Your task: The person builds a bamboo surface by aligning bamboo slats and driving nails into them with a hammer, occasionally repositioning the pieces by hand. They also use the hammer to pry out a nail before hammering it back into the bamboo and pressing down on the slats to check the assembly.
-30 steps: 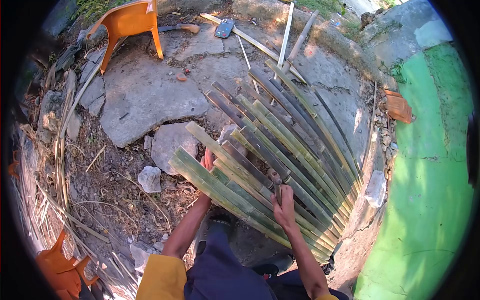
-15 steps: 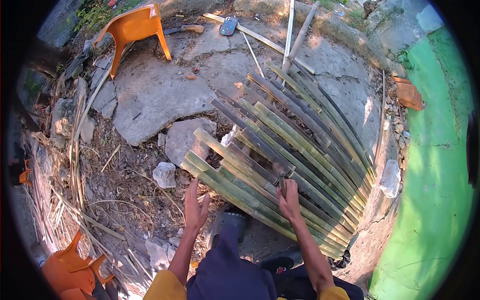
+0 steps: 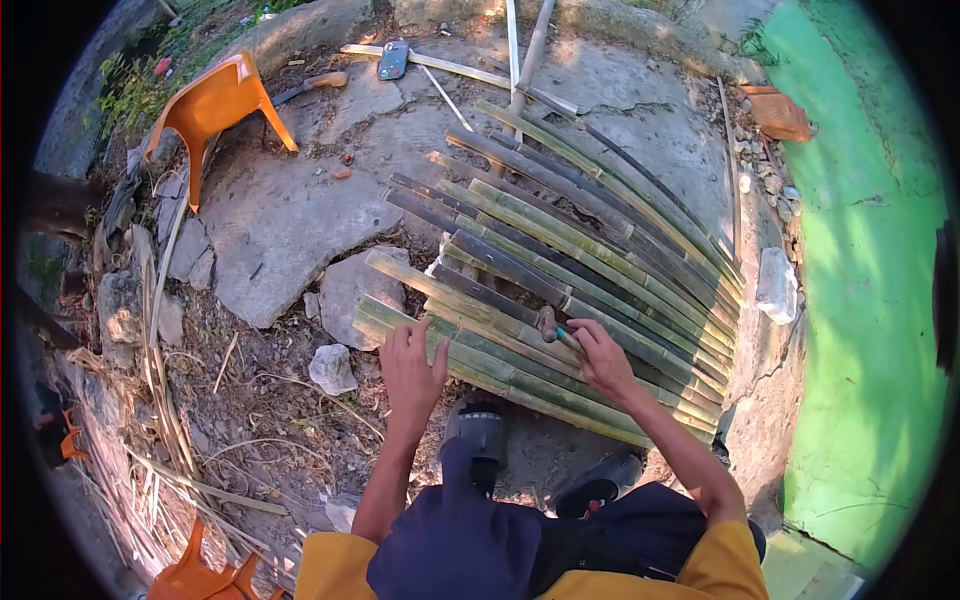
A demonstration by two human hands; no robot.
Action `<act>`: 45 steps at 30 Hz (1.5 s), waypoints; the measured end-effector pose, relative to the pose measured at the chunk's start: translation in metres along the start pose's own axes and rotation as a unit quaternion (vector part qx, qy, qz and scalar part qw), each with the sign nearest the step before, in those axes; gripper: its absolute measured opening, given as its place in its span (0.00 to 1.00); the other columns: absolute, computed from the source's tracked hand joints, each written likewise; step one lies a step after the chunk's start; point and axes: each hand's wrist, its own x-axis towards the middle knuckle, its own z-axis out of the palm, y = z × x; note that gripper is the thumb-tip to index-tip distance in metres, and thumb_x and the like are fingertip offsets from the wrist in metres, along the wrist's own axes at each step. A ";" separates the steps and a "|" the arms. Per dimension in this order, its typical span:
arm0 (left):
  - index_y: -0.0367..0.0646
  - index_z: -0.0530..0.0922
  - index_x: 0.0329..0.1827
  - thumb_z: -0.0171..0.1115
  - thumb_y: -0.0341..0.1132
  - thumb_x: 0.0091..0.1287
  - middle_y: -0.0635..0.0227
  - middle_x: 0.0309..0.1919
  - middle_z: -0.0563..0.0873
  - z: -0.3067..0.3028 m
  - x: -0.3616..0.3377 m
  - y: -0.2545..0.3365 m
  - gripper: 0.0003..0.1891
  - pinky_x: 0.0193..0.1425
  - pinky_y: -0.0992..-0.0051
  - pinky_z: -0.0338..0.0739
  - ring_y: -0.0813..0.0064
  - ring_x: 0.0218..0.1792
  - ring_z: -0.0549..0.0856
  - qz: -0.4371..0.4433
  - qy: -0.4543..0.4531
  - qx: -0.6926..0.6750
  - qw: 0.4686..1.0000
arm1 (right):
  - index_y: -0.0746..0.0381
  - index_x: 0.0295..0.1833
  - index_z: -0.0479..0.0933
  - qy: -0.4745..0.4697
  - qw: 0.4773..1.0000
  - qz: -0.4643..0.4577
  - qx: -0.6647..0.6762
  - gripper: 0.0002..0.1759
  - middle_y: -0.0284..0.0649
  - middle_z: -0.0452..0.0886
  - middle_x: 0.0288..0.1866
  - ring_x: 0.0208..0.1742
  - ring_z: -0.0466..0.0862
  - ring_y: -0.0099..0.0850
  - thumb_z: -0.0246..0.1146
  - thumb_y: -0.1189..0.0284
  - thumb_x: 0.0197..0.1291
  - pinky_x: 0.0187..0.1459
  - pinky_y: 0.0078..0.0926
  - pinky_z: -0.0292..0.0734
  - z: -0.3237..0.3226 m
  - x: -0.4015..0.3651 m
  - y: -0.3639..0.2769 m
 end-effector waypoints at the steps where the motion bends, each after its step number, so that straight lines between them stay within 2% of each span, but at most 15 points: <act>1: 0.40 0.77 0.72 0.73 0.43 0.70 0.52 0.63 0.83 -0.002 0.013 0.012 0.30 0.70 0.49 0.74 0.49 0.65 0.82 0.096 0.043 0.014 0.994 | 0.64 0.56 0.75 -0.014 0.999 -0.019 -0.033 0.13 0.49 0.78 0.68 0.64 0.81 0.55 0.64 0.80 0.67 0.61 0.49 0.80 -0.019 -0.003 -0.001; 2: 0.40 0.77 0.72 0.73 0.43 0.70 0.52 0.63 0.83 0.004 0.031 0.012 0.30 0.70 0.49 0.74 0.49 0.65 0.82 0.106 0.040 0.014 0.993 | 0.64 0.56 0.75 -0.005 0.999 -0.013 -0.034 0.13 0.49 0.78 0.68 0.64 0.81 0.55 0.64 0.80 0.67 0.61 0.49 0.80 -0.038 -0.005 0.000; 4: 0.43 0.76 0.72 0.73 0.44 0.70 0.52 0.72 0.76 0.038 0.063 0.005 0.30 0.82 0.50 0.62 0.49 0.77 0.71 0.264 0.082 0.080 0.958 | 0.64 0.55 0.75 -0.005 0.992 -0.051 -0.113 0.16 0.50 0.79 0.65 0.63 0.82 0.56 0.63 0.82 0.62 0.60 0.50 0.80 -0.080 -0.014 0.004; 8: 0.42 0.76 0.72 0.75 0.45 0.67 0.53 0.70 0.77 0.055 0.083 -0.009 0.33 0.83 0.51 0.62 0.49 0.76 0.72 0.285 0.043 0.056 0.956 | 0.65 0.53 0.76 0.014 0.980 0.019 -0.195 0.18 0.52 0.80 0.63 0.62 0.82 0.57 0.61 0.86 0.56 0.61 0.48 0.80 -0.160 -0.060 0.004; 12: 0.42 0.78 0.66 0.76 0.45 0.66 0.55 0.62 0.79 0.044 0.097 -0.004 0.29 0.81 0.49 0.65 0.49 0.69 0.76 0.305 0.042 0.029 0.951 | 0.64 0.55 0.76 0.086 0.971 0.116 -0.191 0.15 0.48 0.79 0.54 0.54 0.82 0.56 0.63 0.83 0.63 0.53 0.47 0.79 -0.196 -0.125 -0.003; 16: 0.40 0.80 0.58 0.75 0.43 0.67 0.54 0.56 0.81 0.040 0.107 -0.001 0.23 0.78 0.49 0.67 0.47 0.64 0.78 0.320 0.043 -0.001 0.946 | 0.64 0.54 0.75 0.107 0.950 0.247 -0.158 0.11 0.49 0.77 0.48 0.49 0.80 0.56 0.61 0.81 0.68 0.50 0.47 0.77 -0.201 -0.183 -0.016; 21: 0.40 0.82 0.55 0.72 0.36 0.70 0.55 0.53 0.82 0.046 0.120 -0.011 0.15 0.67 0.52 0.73 0.48 0.60 0.81 0.319 0.049 -0.028 0.946 | 0.63 0.53 0.76 0.069 0.962 0.231 -0.130 0.06 0.49 0.77 0.46 0.46 0.80 0.56 0.61 0.77 0.74 0.47 0.50 0.75 -0.178 -0.192 -0.032; 26: 0.38 0.87 0.46 0.72 0.31 0.70 0.57 0.43 0.87 0.051 0.124 -0.016 0.07 0.53 0.60 0.81 0.52 0.49 0.86 0.300 0.087 -0.111 0.944 | 0.59 0.53 0.77 0.037 0.978 0.190 -0.079 0.09 0.47 0.80 0.47 0.45 0.84 0.55 0.64 0.76 0.70 0.43 0.52 0.78 -0.137 -0.159 -0.019; 31: 0.36 0.84 0.44 0.71 0.30 0.70 0.56 0.38 0.87 0.038 0.132 -0.009 0.06 0.48 0.57 0.81 0.51 0.43 0.88 0.225 0.053 -0.096 0.968 | 0.62 0.50 0.77 0.037 0.994 0.093 0.034 0.06 0.50 0.80 0.40 0.42 0.81 0.58 0.63 0.74 0.71 0.43 0.51 0.76 -0.101 -0.116 0.008; 34: 0.32 0.82 0.53 0.74 0.38 0.69 0.56 0.40 0.88 0.023 0.150 -0.009 0.18 0.48 0.65 0.84 0.65 0.41 0.89 0.138 0.070 -0.204 0.967 | 0.65 0.49 0.75 0.031 0.993 0.087 0.079 0.07 0.52 0.80 0.38 0.41 0.81 0.57 0.65 0.75 0.69 0.44 0.49 0.75 -0.095 -0.098 0.020; 35: 0.32 0.82 0.53 0.74 0.38 0.69 0.56 0.40 0.88 0.019 0.157 -0.007 0.18 0.48 0.65 0.84 0.65 0.41 0.89 0.136 0.076 -0.195 0.968 | 0.65 0.49 0.75 0.030 0.993 0.078 0.087 0.07 0.52 0.80 0.38 0.41 0.81 0.57 0.65 0.75 0.69 0.44 0.49 0.75 -0.095 -0.094 0.026; 37: 0.30 0.78 0.69 0.73 0.38 0.74 0.57 0.45 0.91 0.006 0.162 0.012 0.27 0.54 0.68 0.86 0.68 0.47 0.92 -0.048 0.060 -0.281 0.957 | 0.65 0.50 0.76 0.056 0.988 0.073 0.124 0.09 0.52 0.81 0.40 0.42 0.81 0.57 0.66 0.77 0.68 0.45 0.49 0.76 -0.097 -0.094 0.030; 39: 0.29 0.78 0.72 0.72 0.39 0.77 0.57 0.46 0.91 0.019 0.186 -0.008 0.28 0.49 0.73 0.87 0.71 0.43 0.93 -0.041 0.019 -0.325 0.945 | 0.65 0.51 0.76 0.050 0.990 0.056 0.123 0.10 0.53 0.82 0.42 0.43 0.82 0.57 0.66 0.79 0.66 0.46 0.48 0.77 -0.104 -0.087 0.043; 41: 0.30 0.80 0.69 0.70 0.40 0.78 0.56 0.46 0.91 0.018 0.191 -0.005 0.25 0.44 0.77 0.87 0.74 0.38 0.93 0.031 -0.117 -0.308 0.944 | 0.66 0.52 0.76 0.052 0.990 0.046 0.119 0.11 0.53 0.82 0.43 0.45 0.82 0.57 0.66 0.80 0.64 0.47 0.49 0.76 -0.106 -0.079 0.052; 45: 0.30 0.83 0.62 0.69 0.41 0.80 0.59 0.36 0.91 0.025 0.163 0.005 0.21 0.42 0.73 0.85 0.73 0.36 0.94 0.032 -0.044 -0.212 0.976 | 0.66 0.52 0.76 0.048 0.995 0.039 0.080 0.12 0.54 0.80 0.42 0.46 0.81 0.59 0.65 0.80 0.63 0.49 0.52 0.76 -0.115 -0.054 0.044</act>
